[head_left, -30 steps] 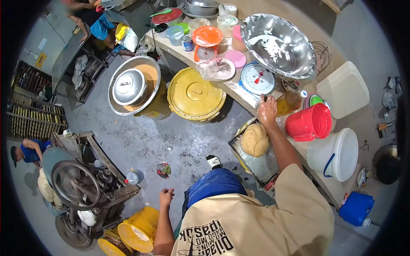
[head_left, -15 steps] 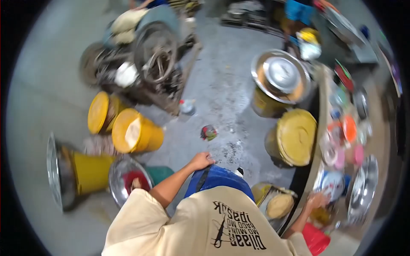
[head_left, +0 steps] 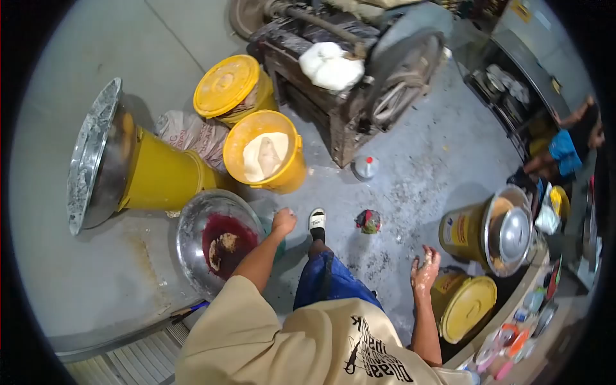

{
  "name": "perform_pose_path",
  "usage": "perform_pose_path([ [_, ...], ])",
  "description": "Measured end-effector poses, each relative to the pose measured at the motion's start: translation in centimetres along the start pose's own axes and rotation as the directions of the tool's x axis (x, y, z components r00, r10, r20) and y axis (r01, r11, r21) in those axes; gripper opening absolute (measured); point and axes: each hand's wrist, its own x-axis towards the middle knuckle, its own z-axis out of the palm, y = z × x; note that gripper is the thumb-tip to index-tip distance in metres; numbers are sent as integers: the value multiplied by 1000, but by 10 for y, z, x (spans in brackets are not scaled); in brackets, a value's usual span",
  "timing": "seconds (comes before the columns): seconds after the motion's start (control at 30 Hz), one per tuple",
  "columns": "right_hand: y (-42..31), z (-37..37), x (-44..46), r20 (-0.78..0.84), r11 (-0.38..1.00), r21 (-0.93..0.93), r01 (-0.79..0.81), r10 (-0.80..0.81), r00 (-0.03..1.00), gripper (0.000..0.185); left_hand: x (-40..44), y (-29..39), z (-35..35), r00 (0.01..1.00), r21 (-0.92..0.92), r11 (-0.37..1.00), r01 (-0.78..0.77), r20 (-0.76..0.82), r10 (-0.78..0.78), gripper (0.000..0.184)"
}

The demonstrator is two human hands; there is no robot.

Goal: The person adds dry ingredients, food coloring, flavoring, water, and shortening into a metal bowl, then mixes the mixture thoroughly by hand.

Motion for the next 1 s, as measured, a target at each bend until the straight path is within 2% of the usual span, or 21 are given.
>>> perform_pose_path([
  [0.03,-33,28,28,54,999,43,23,-26,998,46,29,-12,-10,997,0,1000,-29,-74,29,26],
  [0.13,-135,112,99,264,982,80,171,-186,947,42,125,-33,-49,938,-282,957,70,-308,-159,24],
  [0.23,-214,218,155,451,905,160,395,-423,786,44,225,-68,-81,961,-368,922,121,-190,-202,24],
  [0.3,-260,296,187,592,899,254,357,-436,678,48,288,-94,-66,962,-384,911,151,-156,-225,26],
  [0.33,-282,331,199,603,890,285,356,-455,655,52,317,-110,-51,962,-394,905,163,-140,-234,27],
  [0.37,-303,371,215,607,878,318,358,-479,634,57,348,-128,-33,973,-338,921,194,-52,-224,31],
  [0.43,-332,462,244,578,886,362,289,-457,676,62,400,-162,10,969,-219,947,233,130,-208,40],
  [0.47,-350,496,256,586,921,320,223,-378,717,63,418,-174,27,930,-179,942,284,291,-226,51],
  [0.53,-377,551,271,583,968,238,85,-212,784,66,440,-176,49,869,-98,913,397,360,-339,58],
  [0.57,-381,571,275,561,963,254,94,-226,796,66,451,-172,55,835,-55,893,447,384,-395,62],
  [0.6,-379,593,274,539,958,270,99,-236,808,66,461,-175,71,837,-61,867,494,304,-455,64],
  [0.63,-376,612,273,514,952,288,104,-245,822,66,468,-176,85,831,-70,841,536,219,-511,65],
  [0.67,-372,625,268,408,936,252,245,-332,850,63,476,-180,95,815,-83,813,576,132,-564,67],
  [0.73,-383,621,273,527,961,268,65,-203,825,64,492,-189,90,730,-107,732,673,-61,-681,75],
  [0.77,-390,613,276,587,965,262,-27,-136,798,64,493,-192,85,669,-124,686,717,-152,-727,78],
  [0.8,-387,611,272,573,961,275,1,-165,803,65,489,-206,107,503,-268,622,736,-398,-767,77],
  [0.9,-384,613,276,559,948,317,18,-203,804,66,484,-210,53,579,-350,680,644,-357,-733,73],
  [0.93,-385,612,278,564,950,313,-2,-184,805,66,490,-219,52,548,-361,647,672,-346,-762,73],
  [1.0,-388,613,281,575,952,302,-41,-148,805,68,506,-243,55,582,-444,556,702,-91,-808,74],
])
